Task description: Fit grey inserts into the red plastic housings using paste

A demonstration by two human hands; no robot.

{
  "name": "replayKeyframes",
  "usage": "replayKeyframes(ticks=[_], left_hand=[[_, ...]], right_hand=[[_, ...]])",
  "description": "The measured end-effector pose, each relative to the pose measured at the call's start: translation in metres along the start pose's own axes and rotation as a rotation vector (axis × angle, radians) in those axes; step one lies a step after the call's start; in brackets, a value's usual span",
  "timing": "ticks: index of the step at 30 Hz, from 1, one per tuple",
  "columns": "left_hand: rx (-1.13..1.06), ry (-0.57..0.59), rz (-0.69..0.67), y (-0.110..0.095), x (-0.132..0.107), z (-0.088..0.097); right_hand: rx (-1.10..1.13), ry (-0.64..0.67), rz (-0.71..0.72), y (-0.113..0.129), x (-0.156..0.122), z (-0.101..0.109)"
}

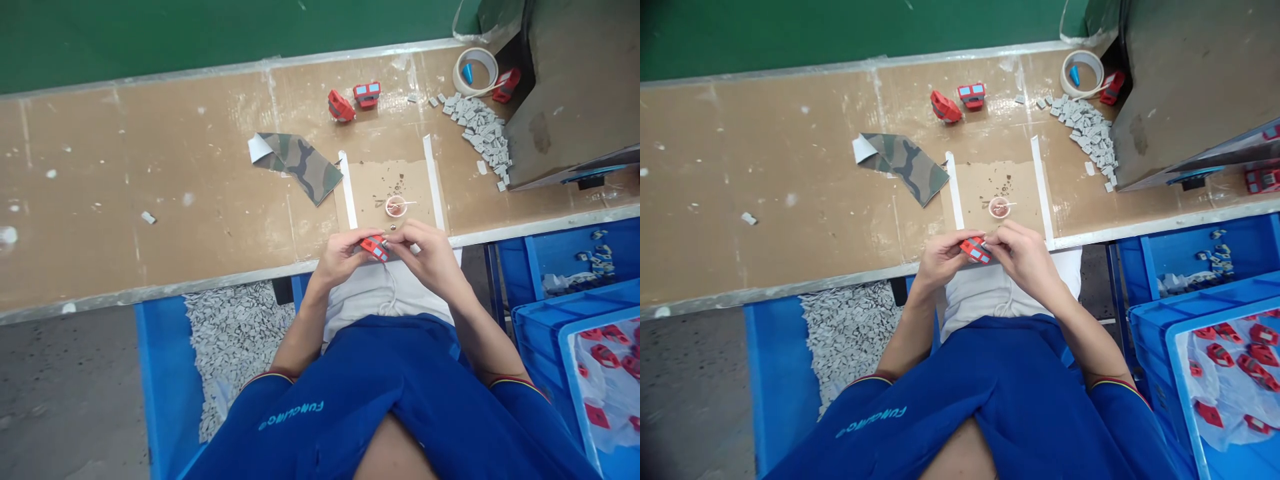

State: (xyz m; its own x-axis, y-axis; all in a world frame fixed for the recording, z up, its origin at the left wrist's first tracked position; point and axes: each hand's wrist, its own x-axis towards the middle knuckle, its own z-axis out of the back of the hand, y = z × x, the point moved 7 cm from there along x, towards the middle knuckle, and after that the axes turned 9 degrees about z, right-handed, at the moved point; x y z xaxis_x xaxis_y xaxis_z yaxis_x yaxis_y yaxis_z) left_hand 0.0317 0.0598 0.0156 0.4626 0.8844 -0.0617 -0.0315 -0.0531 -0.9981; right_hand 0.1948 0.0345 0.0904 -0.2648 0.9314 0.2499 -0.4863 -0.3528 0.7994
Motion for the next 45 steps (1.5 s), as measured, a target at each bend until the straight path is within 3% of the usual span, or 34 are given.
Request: replayKeyframes(ticks=[8,15,20,27,35,45], left_hand=[[0.119,0.023,-0.039,-0.007,0.000,0.000],[0.142,0.032,-0.083,-0.009,-0.001,0.001],[0.099,0.099,-0.095,-0.008,-0.001,-0.004],[-0.108,-0.008,-0.052,0.002,0.000,-0.003],[-0.077,0.005,-0.010,-0.002,0.000,0.000],[-0.073,-0.041,-0.050,0.001,-0.004,0.003]], right_hand=[[-0.204,0.084,0.020,0.017,-0.003,-0.008],[0.090,-0.099,-0.042,-0.001,-0.020,-0.010],[0.216,-0.033,-0.093,-0.012,-0.022,-0.010],[0.133,-0.232,0.001,-0.006,-0.020,-0.010],[0.050,-0.188,0.046,-0.008,-0.017,-0.021],[0.067,-0.233,0.053,-0.007,-0.020,-0.021]])
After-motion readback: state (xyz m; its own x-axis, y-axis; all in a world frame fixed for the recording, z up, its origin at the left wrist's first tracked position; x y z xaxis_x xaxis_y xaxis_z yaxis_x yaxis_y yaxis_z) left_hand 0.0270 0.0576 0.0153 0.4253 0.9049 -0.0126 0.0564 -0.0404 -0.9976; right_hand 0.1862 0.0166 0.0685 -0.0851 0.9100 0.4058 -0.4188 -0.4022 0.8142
